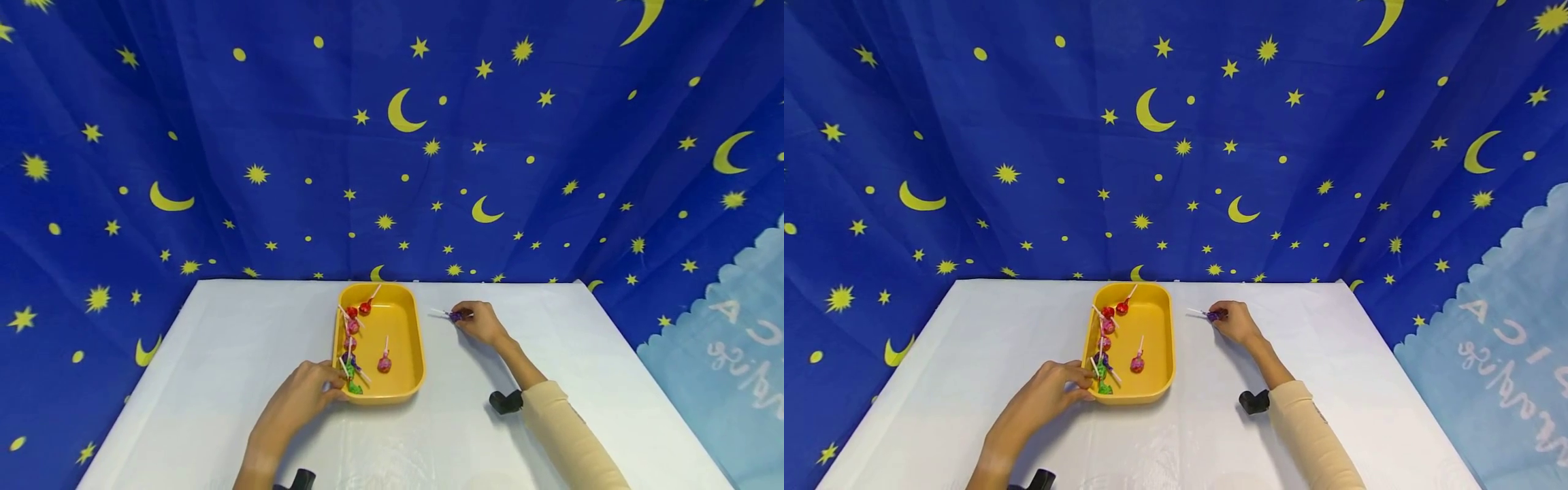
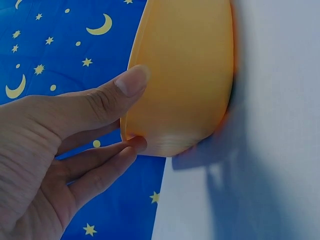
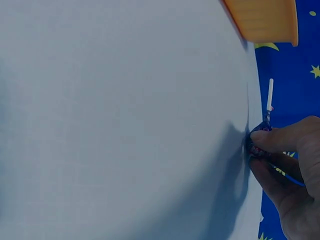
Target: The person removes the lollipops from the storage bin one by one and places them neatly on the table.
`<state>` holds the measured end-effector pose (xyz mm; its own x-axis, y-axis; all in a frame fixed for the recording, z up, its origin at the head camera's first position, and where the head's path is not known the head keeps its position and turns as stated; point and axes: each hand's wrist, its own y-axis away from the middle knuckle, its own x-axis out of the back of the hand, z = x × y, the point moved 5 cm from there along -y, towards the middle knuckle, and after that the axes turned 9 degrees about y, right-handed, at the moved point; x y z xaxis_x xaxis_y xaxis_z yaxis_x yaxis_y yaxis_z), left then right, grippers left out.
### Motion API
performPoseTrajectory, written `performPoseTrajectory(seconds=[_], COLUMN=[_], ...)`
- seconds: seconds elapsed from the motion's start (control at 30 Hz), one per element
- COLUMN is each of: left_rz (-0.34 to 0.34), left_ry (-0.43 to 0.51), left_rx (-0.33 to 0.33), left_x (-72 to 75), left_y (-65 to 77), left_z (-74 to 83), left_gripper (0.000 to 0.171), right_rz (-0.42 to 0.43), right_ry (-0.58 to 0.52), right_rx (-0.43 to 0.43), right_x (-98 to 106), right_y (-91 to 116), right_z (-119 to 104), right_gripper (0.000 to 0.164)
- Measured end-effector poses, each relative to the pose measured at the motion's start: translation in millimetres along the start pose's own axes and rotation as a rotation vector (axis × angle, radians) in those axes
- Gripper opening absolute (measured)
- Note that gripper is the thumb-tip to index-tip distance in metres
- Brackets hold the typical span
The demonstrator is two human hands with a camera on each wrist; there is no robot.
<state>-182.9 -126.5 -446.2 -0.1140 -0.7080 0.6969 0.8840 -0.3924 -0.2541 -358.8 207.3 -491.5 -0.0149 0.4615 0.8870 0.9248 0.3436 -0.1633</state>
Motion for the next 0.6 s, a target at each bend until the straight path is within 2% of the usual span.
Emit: performPoseTrajectory(seconds=[0.27, 0.6], left_rz=[-0.004, -0.008], left_ry=[-0.009, -0.015], left_rx=[0.0, 0.013], left_x=[-1.3, 0.5], left_y=[-2.4, -1.4], left_z=[1.6, 2.1], left_gripper=[0.011, 0.009], right_rz=[-0.026, -0.03], right_ry=[-0.015, -0.019], right_rx=[-0.01, 0.028], right_x=[5.2, 6.3], right_y=[2.1, -1.9], right_z=[4.4, 2.5], right_gripper=[0.026, 0.028])
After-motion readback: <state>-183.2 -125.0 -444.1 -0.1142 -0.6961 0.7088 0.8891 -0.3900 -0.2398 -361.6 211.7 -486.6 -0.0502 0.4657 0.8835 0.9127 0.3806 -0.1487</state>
